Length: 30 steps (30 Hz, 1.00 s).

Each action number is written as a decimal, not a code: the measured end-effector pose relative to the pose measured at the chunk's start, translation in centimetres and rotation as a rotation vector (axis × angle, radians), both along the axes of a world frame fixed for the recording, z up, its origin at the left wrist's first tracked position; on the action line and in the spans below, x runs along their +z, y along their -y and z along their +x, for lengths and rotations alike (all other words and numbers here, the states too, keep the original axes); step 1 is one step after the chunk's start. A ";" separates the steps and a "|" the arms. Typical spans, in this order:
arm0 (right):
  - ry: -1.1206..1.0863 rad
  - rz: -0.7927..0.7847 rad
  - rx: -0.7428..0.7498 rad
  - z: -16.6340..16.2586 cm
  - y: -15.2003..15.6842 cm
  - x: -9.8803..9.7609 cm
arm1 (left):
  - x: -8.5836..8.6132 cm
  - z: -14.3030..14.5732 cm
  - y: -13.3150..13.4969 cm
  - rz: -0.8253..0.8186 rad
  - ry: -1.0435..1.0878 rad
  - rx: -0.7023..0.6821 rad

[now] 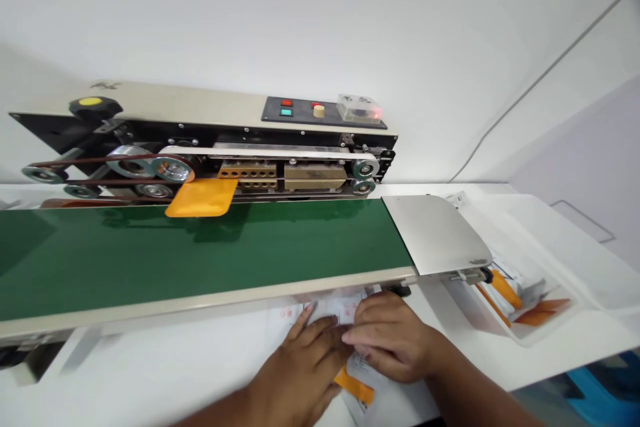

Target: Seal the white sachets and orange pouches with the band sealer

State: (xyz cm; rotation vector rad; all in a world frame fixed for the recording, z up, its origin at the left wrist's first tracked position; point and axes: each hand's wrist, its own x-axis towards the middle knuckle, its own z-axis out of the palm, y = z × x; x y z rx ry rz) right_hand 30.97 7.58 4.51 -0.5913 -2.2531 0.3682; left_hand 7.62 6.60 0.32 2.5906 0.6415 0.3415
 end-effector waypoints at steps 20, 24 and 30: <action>0.004 -0.035 0.008 -0.4 -0.2 -1.2 | -0.6 -0.7 -0.6 -0.105 0.008 0.032; -0.021 -0.056 0.002 -0.6 -0.3 -1.4 | -0.1 -0.5 -0.8 -0.059 0.079 0.018; -0.030 -0.082 -0.005 -0.8 -0.4 -1.7 | 0.5 -0.4 -1.0 0.060 0.236 0.081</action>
